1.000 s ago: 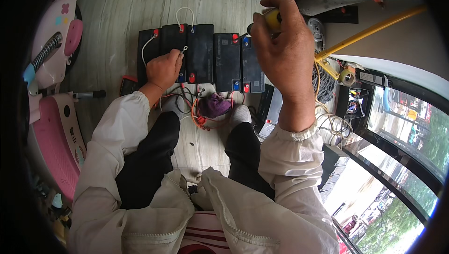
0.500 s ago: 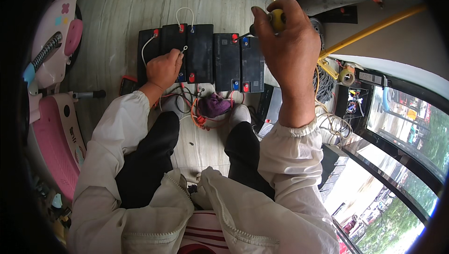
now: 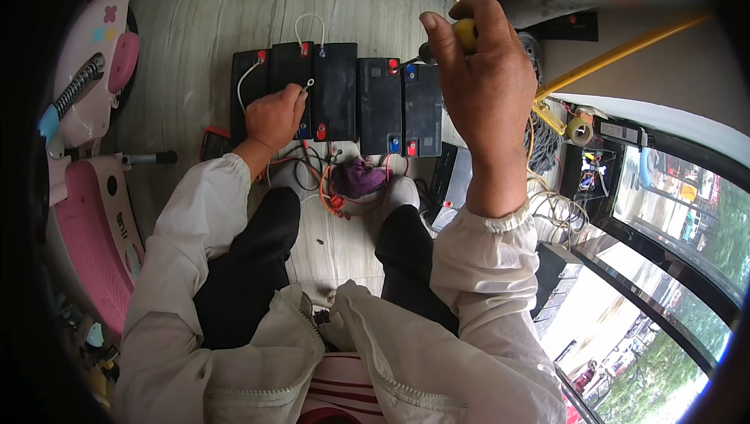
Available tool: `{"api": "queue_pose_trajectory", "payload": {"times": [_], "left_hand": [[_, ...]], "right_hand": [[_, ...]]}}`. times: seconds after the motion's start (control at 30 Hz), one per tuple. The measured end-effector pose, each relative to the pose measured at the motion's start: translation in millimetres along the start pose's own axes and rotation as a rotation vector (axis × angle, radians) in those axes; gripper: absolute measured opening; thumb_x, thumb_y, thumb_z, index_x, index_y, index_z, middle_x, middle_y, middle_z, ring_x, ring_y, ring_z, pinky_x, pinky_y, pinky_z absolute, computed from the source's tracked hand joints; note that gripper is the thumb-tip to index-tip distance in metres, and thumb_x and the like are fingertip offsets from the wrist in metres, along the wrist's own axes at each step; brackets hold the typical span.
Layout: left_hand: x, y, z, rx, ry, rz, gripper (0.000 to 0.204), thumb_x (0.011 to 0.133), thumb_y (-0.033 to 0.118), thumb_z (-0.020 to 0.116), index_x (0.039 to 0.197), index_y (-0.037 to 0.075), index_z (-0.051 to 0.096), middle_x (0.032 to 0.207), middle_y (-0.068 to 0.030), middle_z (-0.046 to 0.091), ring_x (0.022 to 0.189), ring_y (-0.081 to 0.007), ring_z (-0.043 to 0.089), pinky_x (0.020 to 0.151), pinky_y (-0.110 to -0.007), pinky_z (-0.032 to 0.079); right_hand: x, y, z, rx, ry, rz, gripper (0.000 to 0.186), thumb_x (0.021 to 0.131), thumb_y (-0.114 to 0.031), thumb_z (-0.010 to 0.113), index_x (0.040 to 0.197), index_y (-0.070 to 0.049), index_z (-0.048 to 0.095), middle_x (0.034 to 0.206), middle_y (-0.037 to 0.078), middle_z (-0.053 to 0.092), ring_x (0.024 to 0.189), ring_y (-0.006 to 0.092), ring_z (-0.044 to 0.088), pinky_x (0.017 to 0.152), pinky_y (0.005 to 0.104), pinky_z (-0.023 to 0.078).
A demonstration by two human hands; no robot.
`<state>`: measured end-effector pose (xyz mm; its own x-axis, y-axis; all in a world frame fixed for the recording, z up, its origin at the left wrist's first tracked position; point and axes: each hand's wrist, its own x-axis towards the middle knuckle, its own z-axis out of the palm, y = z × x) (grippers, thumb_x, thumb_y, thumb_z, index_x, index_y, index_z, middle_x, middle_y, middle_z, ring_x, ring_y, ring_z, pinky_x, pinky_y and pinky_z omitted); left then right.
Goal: The person sits on the floor and uses a screwdriver to tighten terminal screws on a series of connected black batteries. They repeatedly probe and adjust the terminals while holding wires in place.
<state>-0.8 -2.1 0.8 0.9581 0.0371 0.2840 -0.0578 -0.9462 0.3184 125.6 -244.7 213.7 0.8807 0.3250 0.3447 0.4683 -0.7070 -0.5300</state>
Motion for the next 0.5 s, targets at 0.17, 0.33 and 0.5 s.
{"api": "queue_pose_trajectory", "payload": {"times": [0.17,0.33,0.5], "left_hand": [[-0.6,-0.4,1.5,0.027,-0.028,-0.016,0.02,0.102,0.033,0.056,0.094,0.015,0.057,0.066,-0.0042,0.064,0.057,-0.0282,0.064,0.051,-0.043,0.049],[0.3,0.8,-0.2,0.009,-0.006,-0.006,0.02,0.102,0.033,0.056,0.093,0.015,0.057,0.065,-0.0043,0.064,0.057,-0.0284,0.064,0.051,-0.043,0.05],[0.2,-0.4,0.4,0.017,-0.03,-0.018,0.02,0.102,0.033,0.056,0.093,0.015,0.056,0.065,-0.0044,0.063,0.057,-0.0284,0.064,0.051,-0.043,0.049]], "right_hand": [[-2.1,-3.6,-1.1,0.214,-0.019,-0.051,0.031,0.094,-0.03,0.074,0.113,-0.007,0.064,0.088,0.012,0.071,0.077,0.0256,0.071,0.07,0.0356,0.056],[-0.8,-5.9,0.3,-0.003,-0.017,0.049,0.029,0.097,-0.026,0.07,0.119,-0.007,0.063,0.093,0.014,0.07,0.079,0.0267,0.07,0.072,0.0349,0.055],[-2.3,-0.3,-0.8,0.093,0.01,-0.027,0.029,0.093,-0.025,0.075,0.114,-0.006,0.065,0.098,0.013,0.071,0.078,0.0267,0.071,0.07,0.0352,0.055]]}}
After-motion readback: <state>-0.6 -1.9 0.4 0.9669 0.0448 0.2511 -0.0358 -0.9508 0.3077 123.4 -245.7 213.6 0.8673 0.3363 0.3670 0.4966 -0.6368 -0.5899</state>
